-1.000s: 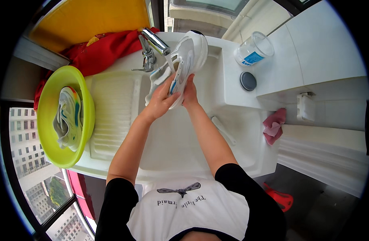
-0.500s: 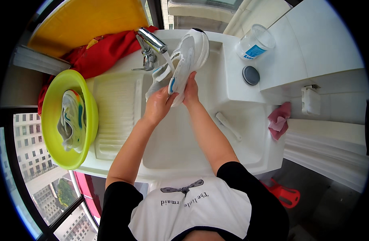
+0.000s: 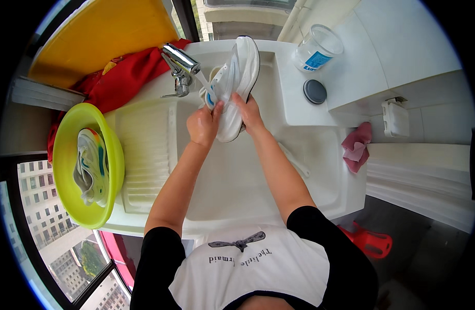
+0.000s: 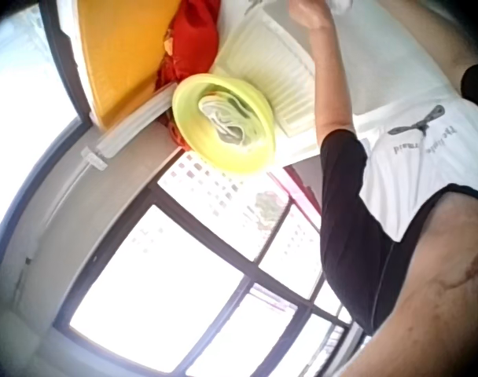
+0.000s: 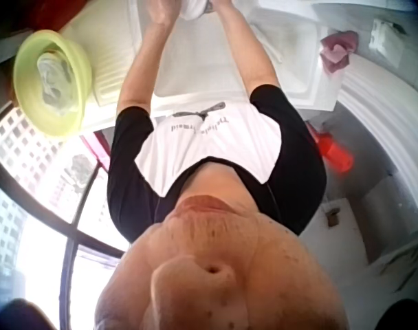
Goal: The person washes a white sneaker under running water in a sink, scrubbing the upper and sole with a brush. They rinse the shoe, place it in a green basin, then rinse and wipe the sink with a cloth before drying their hands.
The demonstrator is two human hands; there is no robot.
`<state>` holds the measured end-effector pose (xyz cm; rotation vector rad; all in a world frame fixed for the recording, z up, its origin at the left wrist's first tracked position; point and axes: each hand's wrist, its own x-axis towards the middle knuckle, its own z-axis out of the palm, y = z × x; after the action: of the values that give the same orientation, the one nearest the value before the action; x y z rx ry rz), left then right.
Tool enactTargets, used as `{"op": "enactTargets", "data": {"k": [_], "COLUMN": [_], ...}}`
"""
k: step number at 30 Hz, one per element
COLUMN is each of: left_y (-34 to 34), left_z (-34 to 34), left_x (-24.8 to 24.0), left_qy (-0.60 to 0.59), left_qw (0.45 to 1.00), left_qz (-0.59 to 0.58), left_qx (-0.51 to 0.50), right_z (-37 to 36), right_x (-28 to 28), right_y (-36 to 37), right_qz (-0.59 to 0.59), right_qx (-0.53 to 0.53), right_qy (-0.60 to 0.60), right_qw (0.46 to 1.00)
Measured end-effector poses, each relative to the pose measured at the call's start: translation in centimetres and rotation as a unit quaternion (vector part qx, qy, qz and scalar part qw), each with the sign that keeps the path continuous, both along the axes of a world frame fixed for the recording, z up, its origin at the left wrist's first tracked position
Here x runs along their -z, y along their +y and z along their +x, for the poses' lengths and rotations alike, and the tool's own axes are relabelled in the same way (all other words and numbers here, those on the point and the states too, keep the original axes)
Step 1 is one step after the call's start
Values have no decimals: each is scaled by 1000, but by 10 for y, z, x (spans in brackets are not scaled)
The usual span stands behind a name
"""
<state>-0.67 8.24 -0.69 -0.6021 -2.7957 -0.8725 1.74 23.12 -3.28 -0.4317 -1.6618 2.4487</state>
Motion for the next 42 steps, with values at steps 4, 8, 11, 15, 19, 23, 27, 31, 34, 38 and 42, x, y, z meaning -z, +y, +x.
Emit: {"op": "enactTargets", "data": {"k": [4,8,11,15,19,23,27,31,34,38,42], "left_y": [23,29,27,8,-25,-27,-8,1,11,16,10], "left_z": [1,-8,-13,-13,-4,-1,7,22,24,19,12], "left_x": [-12,-10,-12,-20,-17,-17,-19,5,21,21,26], "left_qy": [17,2,-29,-252,-262,-125,-21,-47,-191,-237,-208], "left_qw": [981,970,973,919,924,940,987,986,839,687,807], "left_qz": [188,226,212,303,40,140,116,155,498,687,553], "left_qx": [-53,-86,-86,-8,275,285,106,-43,-112,-12,-31], "right_z": [11,18,13,8,8,6,-3,-2,0,0,8], "right_x": [0,-27,-32,-36,-46,-51,-34,-38,-41,-44,-45], "right_y": [-1,-20,-15,1,20,15,8,2,0,8,2], "right_qz": [-4,82,81,-18,-33,-33,-124,-50,-31,-102,-158], "right_qx": [40,100,79,103,21,11,88,102,116,138,126], "right_qy": [5,93,94,75,69,47,20,49,85,76,50], "right_qw": [999,987,989,992,997,998,988,992,989,982,978]}}
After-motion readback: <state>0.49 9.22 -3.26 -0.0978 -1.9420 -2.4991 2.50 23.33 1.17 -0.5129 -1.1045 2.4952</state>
